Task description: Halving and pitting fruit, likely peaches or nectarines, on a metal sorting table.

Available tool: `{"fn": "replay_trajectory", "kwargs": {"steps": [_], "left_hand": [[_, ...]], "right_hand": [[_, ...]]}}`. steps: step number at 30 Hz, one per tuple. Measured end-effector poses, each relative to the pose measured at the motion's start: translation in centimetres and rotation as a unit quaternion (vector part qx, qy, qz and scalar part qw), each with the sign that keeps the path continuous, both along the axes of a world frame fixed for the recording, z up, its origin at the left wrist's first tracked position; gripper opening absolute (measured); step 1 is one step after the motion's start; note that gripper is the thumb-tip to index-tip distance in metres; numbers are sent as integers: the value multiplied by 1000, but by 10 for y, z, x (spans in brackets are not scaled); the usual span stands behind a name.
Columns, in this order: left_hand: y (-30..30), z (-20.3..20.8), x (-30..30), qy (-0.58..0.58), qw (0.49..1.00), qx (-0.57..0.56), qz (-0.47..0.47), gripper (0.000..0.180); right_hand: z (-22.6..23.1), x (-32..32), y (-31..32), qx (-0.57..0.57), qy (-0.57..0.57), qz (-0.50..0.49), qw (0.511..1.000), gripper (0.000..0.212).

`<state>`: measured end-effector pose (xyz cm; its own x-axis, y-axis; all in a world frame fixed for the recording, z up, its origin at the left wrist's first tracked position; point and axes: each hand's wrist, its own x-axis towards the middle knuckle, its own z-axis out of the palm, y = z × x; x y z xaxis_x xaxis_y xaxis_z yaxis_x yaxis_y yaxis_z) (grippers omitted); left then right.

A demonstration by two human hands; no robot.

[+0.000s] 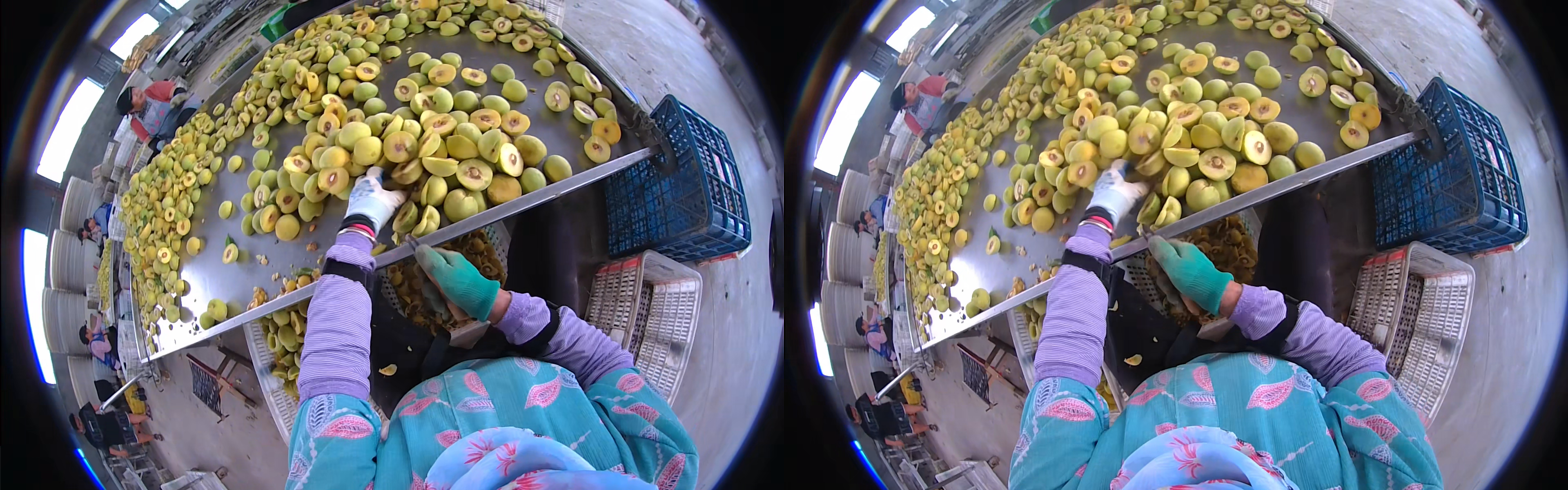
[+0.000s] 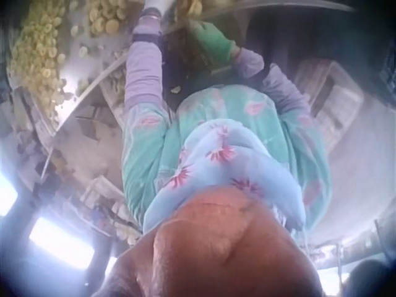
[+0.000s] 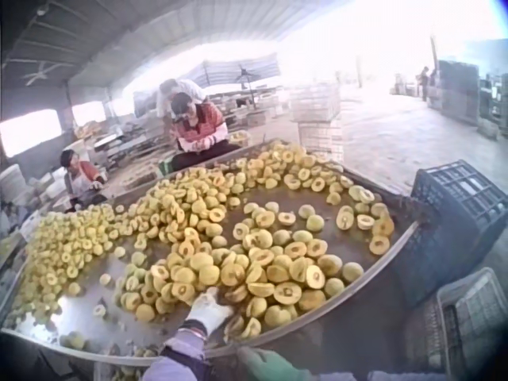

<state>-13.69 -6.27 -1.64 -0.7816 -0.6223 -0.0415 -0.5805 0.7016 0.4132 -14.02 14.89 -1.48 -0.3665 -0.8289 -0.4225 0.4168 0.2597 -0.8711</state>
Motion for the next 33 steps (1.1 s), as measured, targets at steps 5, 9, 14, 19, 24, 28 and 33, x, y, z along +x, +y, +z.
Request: {"fn": "replay_trajectory", "kwargs": {"steps": [5, 9, 14, 19, 24, 28, 33], "left_hand": [[11, -3, 36, 317, 850, 414, 72, 28], [59, 19, 73, 416, 769, 478, 86, 26], [71, 6, 82, 496, 639, 574, 126, 29], [88, 20, 71, 507, 720, 434, 188, 31], [90, 5, 71, 546, 694, 432, 187, 25], [93, 8, 79, 540, 712, 418, 165, 25], [91, 13, 109, 511, 652, 530, 178, 33]], "right_hand": [[0, -15, -19, -46, 404, -124, 905, 35], [10, -2, -26, -47, 462, -66, 883, 31], [3, 11, -23, -46, 473, -71, 877, 34], [7, 21, -22, -14, 464, -48, 884, 35], [-6, 31, -25, -64, 419, -65, 904, 33], [-11, 45, -35, -160, 296, -117, 934, 35], [26, 23, -19, -2, -312, 212, 926, 40]]}}
